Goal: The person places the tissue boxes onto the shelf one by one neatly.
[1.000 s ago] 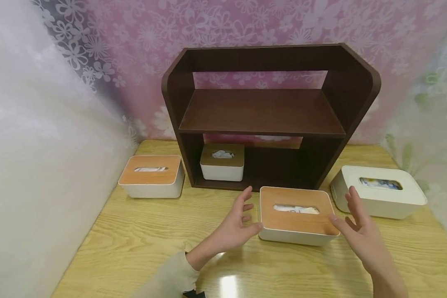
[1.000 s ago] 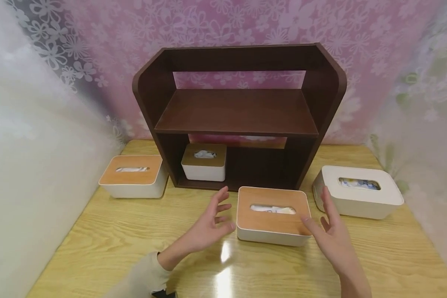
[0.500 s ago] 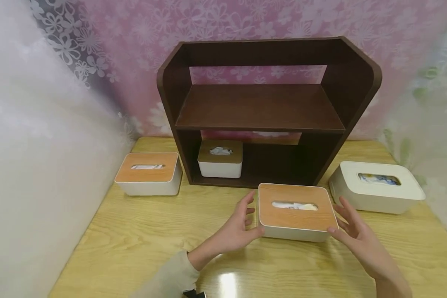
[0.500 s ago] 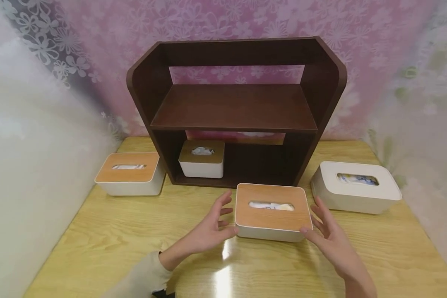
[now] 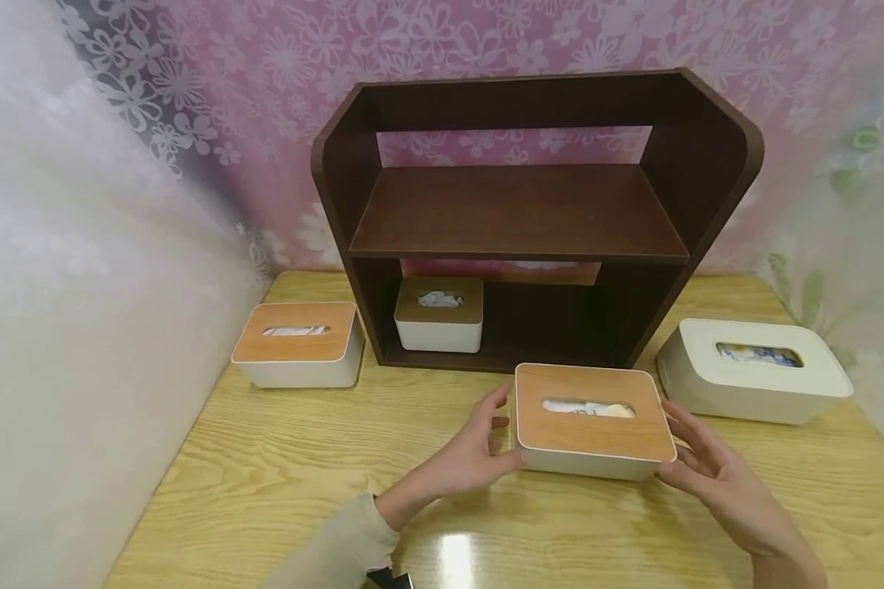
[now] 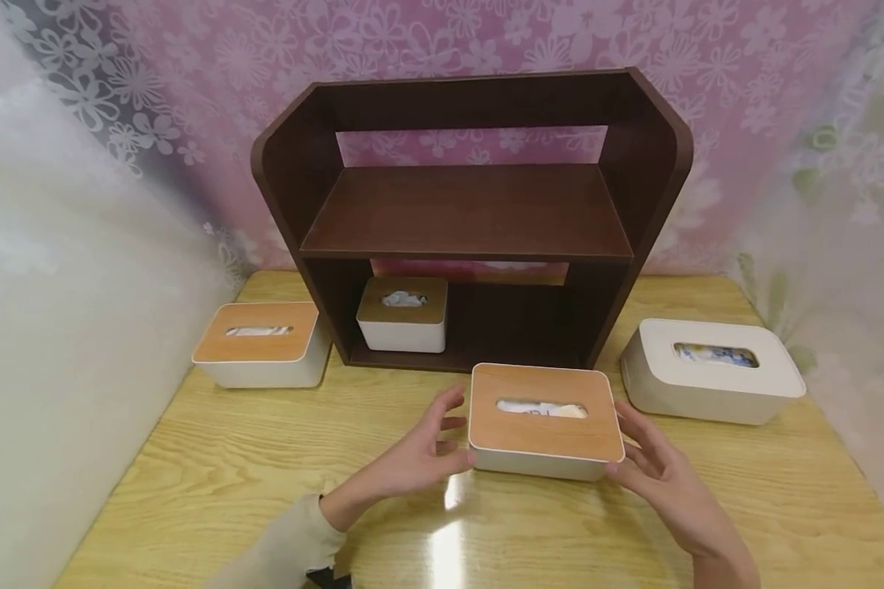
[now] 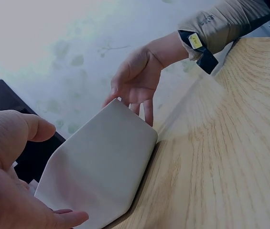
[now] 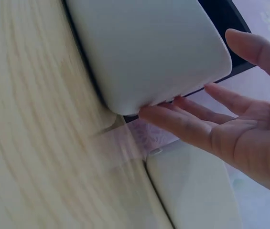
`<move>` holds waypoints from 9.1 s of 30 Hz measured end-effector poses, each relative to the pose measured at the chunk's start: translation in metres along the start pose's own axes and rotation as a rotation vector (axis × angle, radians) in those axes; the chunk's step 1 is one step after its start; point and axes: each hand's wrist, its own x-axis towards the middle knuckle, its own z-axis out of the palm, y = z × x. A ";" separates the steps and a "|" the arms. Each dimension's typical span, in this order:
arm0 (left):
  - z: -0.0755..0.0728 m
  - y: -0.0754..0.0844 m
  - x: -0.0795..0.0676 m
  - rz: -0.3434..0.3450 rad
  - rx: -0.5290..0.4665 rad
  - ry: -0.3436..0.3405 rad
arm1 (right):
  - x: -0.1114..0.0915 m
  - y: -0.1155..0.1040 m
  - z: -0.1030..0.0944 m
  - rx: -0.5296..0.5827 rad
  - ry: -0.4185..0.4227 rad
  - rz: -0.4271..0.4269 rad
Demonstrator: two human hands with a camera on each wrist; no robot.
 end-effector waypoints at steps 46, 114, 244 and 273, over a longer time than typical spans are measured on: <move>0.005 -0.007 0.003 -0.034 0.045 -0.001 | 0.004 0.011 0.000 0.147 0.018 0.034; -0.008 -0.012 0.025 0.129 -0.017 0.069 | 0.043 0.006 0.013 0.328 -0.030 -0.051; -0.017 -0.014 0.085 0.082 0.024 0.260 | 0.102 -0.014 0.030 -0.130 0.095 0.031; -0.027 0.002 0.073 0.019 0.163 0.158 | 0.095 -0.028 -0.002 -0.392 -0.159 0.046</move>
